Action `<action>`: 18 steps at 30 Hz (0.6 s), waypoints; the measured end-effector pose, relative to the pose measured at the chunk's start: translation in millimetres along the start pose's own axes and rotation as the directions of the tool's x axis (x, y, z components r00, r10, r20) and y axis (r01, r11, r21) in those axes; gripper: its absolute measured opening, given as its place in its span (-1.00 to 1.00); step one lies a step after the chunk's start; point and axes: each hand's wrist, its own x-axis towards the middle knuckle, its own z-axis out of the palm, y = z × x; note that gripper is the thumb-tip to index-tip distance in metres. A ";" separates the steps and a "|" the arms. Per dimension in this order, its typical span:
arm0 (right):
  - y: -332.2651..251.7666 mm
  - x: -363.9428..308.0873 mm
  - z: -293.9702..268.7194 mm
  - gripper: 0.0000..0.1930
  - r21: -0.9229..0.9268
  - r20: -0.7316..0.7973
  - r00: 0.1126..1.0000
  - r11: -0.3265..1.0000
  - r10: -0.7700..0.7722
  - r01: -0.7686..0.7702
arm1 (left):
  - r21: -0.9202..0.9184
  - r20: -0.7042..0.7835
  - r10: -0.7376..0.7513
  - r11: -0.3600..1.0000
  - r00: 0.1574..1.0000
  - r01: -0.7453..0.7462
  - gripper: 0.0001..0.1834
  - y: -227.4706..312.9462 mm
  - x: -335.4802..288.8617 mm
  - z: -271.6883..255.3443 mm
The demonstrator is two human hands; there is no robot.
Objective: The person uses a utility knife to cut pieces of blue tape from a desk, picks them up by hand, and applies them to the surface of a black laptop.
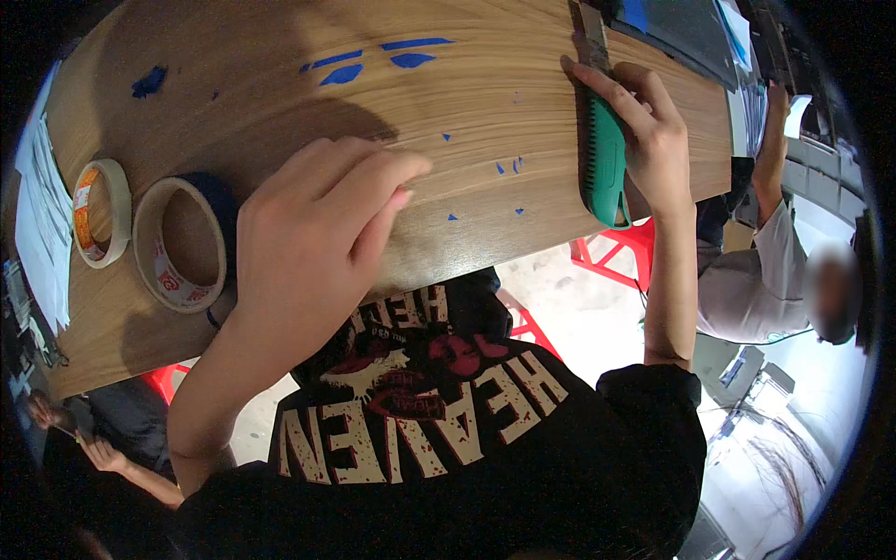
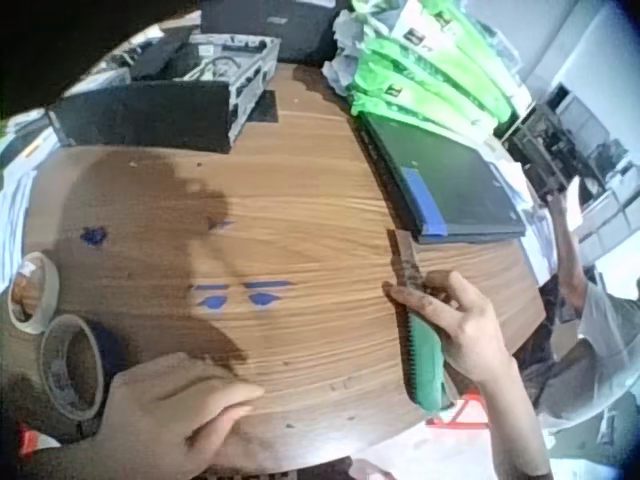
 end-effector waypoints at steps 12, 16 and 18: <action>5.4 -20.7 16.9 -0.60 0.321 -0.195 0.942 0.925 0.273 -0.201 | -0.024 0.183 -0.021 0.999 0.983 0.026 -0.92 18.7 33.6 14.9; -5.6 -20.0 11.9 -0.68 0.411 -0.202 0.890 0.860 0.409 -0.302 | 0.034 0.291 -0.059 0.998 0.955 0.051 -0.94 16.2 65.0 21.3; -3.0 -22.4 11.6 -0.68 0.441 -0.196 0.882 0.842 0.429 -0.311 | 0.204 0.224 0.151 0.959 0.963 -0.197 -0.93 8.9 77.9 29.9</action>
